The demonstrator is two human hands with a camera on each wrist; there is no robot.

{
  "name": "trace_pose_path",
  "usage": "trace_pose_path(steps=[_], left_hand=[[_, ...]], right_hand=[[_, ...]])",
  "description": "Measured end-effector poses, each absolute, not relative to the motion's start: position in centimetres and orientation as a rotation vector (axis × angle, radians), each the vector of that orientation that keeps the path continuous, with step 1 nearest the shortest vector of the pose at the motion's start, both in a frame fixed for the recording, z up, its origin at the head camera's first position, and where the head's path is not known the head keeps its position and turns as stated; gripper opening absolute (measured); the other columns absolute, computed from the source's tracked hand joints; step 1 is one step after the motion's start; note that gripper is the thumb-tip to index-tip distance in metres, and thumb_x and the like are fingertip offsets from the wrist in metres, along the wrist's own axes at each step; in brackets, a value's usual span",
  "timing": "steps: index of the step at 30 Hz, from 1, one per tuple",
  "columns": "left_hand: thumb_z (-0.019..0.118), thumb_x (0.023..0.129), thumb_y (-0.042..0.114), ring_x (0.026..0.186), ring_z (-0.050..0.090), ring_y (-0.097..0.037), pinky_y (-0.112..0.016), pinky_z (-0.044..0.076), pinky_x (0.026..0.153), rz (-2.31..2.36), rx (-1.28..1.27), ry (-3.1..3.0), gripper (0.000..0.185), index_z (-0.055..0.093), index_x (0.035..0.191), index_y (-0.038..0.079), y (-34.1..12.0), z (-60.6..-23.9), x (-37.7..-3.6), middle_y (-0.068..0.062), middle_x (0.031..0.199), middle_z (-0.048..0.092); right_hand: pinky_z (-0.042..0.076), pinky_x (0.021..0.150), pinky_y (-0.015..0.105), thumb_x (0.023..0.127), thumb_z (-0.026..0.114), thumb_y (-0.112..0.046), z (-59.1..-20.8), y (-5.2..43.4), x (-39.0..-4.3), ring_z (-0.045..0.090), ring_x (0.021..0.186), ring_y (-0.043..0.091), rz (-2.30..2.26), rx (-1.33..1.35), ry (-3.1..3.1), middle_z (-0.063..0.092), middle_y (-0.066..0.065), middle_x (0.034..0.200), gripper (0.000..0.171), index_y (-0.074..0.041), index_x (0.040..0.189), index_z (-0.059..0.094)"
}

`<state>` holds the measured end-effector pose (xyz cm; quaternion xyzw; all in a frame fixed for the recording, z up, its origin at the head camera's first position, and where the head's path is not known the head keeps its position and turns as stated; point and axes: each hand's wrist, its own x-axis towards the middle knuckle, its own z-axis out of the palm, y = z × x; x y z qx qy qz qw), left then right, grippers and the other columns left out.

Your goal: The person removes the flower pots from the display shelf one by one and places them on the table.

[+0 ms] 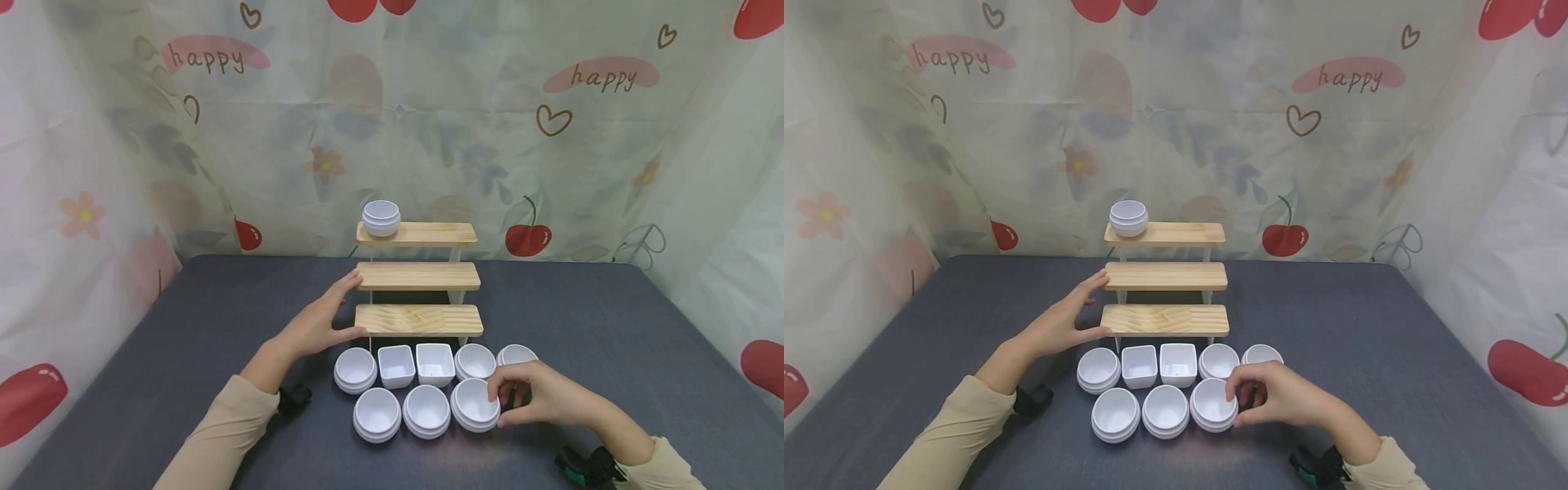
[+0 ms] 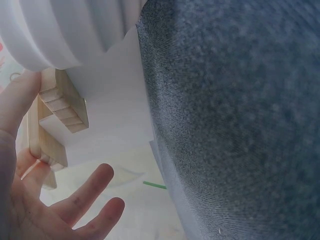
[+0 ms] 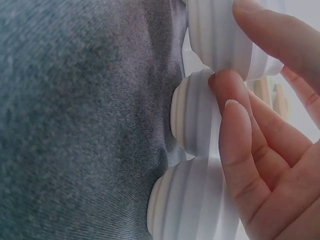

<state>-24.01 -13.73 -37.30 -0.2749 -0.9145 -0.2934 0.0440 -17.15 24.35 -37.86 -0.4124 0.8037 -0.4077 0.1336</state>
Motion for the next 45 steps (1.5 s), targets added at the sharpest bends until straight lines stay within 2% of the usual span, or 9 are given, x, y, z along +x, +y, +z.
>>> trace_pose_path(steps=[10,20,30,45], left_hand=[[0.074,0.079,0.031,0.122,0.053,-0.038,-0.05,0.045,0.098,-0.899,-0.849,-2.785,0.091,0.019,0.149,0.014,-13.74,-37.35,-24.09,-0.008,0.158,0.014],[0.074,0.08,0.031,0.122,0.052,-0.038,-0.05,0.044,0.099,-0.901,-0.841,-2.791,0.09,0.018,0.149,0.014,-13.74,-37.34,-24.11,-0.008,0.158,0.013],[0.074,0.08,0.033,0.124,0.051,-0.038,-0.05,0.044,0.099,-0.896,-0.833,-2.803,0.091,0.018,0.149,0.015,-13.72,-37.28,-23.99,-0.007,0.158,0.013],[0.074,0.08,0.034,0.125,0.05,-0.037,-0.05,0.044,0.1,-0.896,-0.825,-2.812,0.091,0.018,0.149,0.015,-13.75,-37.24,-23.99,-0.007,0.159,0.013]], right_hand=[[0.053,0.059,0.022,0.077,0.076,-0.018,-38.18,24.25,-17.1,0.058,0.068,0.0,-1.181,-1.201,2.328,0.064,0.006,0.079,0.022,-0.014,0.092,0.061],[0.053,0.058,0.021,0.076,0.077,-0.018,-38.12,24.03,-16.89,0.06,0.066,0.01,-1.168,-1.22,2.347,0.062,0.006,0.081,0.023,-0.012,0.092,0.062],[0.052,0.057,0.02,0.075,0.077,-0.018,-38.43,24.04,-16.82,0.057,0.068,-0.003,-1.137,-1.254,2.377,0.063,0.004,0.079,0.022,-0.013,0.09,0.062],[0.052,0.056,0.02,0.076,0.077,-0.017,-38.51,24.03,-16.74,0.057,0.069,-0.004,-1.131,-1.228,2.36,0.063,0.006,0.081,0.022,-0.012,0.09,0.061]])
